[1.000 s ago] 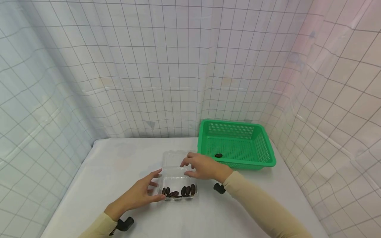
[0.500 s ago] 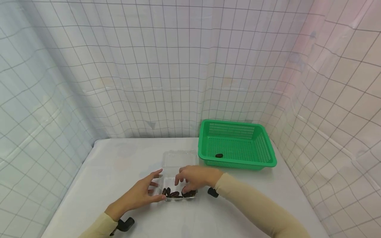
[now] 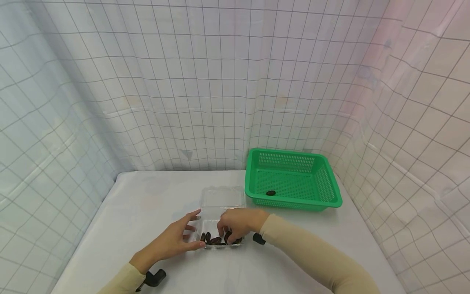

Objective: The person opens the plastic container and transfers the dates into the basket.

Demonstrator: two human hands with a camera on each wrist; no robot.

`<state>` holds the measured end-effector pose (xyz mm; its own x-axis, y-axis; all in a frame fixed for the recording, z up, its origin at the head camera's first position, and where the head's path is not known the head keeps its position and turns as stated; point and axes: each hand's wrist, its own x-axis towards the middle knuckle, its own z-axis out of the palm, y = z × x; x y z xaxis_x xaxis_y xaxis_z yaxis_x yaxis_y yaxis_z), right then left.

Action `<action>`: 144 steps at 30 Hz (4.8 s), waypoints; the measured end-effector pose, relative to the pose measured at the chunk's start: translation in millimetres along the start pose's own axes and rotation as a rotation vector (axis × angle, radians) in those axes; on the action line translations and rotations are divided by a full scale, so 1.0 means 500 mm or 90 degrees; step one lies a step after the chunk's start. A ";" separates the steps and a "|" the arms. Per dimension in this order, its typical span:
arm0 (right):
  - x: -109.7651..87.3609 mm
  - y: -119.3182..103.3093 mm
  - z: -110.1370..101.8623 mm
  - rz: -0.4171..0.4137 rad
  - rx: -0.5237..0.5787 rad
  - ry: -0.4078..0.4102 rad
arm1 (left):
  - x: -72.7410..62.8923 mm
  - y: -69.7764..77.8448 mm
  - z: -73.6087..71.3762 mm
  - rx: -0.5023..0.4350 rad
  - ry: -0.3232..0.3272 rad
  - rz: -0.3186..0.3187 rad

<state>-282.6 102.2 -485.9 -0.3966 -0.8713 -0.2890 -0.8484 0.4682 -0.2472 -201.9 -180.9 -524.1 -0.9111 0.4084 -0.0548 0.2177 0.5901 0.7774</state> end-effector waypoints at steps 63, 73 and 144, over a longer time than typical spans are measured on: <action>-0.053 0.066 -0.053 -0.018 0.132 0.193 | 0.007 -0.002 0.010 0.007 0.018 -0.017; -0.112 0.143 -0.130 0.036 0.150 0.338 | 0.001 0.006 0.012 0.008 0.017 -0.019; -0.160 0.361 -0.136 0.337 0.207 0.389 | -0.001 -0.001 0.013 0.036 0.032 -0.018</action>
<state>-427.8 246.2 -444.6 -0.9083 -0.4101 0.0828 -0.3939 0.7713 -0.4999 -199.3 -176.7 -528.5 -0.9333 0.3566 -0.0433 0.2103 0.6401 0.7390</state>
